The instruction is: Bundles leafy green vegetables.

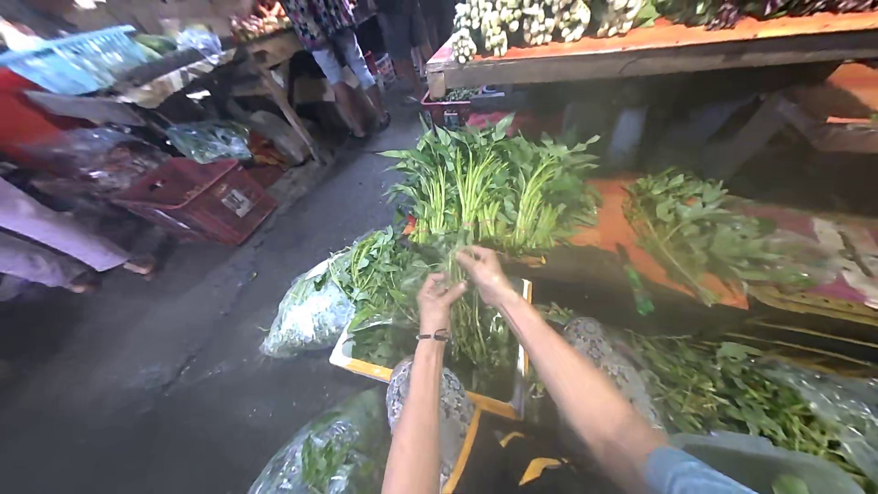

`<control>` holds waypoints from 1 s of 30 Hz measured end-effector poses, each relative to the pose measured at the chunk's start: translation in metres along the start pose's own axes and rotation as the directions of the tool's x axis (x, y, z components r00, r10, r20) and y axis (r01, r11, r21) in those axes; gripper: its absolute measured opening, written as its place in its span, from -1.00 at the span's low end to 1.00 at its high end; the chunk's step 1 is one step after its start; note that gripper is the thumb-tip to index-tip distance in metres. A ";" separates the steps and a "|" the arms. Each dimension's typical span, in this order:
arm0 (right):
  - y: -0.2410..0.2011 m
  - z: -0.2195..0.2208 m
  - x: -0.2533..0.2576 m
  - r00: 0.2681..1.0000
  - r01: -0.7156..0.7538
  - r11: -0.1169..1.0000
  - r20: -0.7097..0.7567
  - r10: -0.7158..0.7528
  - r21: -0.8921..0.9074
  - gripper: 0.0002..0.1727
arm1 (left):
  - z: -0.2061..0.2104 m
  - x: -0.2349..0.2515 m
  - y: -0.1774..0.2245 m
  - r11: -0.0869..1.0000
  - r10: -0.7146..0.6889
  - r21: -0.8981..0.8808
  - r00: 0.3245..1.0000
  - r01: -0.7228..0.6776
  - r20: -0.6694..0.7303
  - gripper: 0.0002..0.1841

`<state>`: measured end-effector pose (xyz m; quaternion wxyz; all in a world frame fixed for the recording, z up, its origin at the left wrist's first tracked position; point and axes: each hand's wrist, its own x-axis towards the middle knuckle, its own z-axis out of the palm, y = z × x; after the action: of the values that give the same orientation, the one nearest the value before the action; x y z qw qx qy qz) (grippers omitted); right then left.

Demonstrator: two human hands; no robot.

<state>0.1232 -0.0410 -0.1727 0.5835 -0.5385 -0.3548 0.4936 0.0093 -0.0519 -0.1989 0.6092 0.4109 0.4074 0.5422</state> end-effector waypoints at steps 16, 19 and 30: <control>0.016 -0.021 0.002 0.922 0.377 0.897 0.000 -0.387 -0.231 -0.80 | -0.003 0.008 0.008 0.999 -0.041 0.027 0.992 0.045 -0.121 -0.92; 0.022 -0.010 -0.002 0.899 0.417 0.881 -0.044 -0.437 -0.225 -0.79 | 0.008 0.005 0.011 0.996 -0.013 0.091 0.995 0.022 -0.099 -0.86; 0.021 -0.036 0.007 0.845 0.414 0.886 -0.273 -0.459 -0.207 -0.74 | -0.011 0.005 0.005 0.996 -0.053 -0.075 0.984 0.041 -0.167 -0.89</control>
<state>0.1552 -0.0457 -0.1999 0.6903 -0.5546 -0.4041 0.2292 -0.0021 -0.0459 -0.1977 0.5991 0.3319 0.4477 0.5749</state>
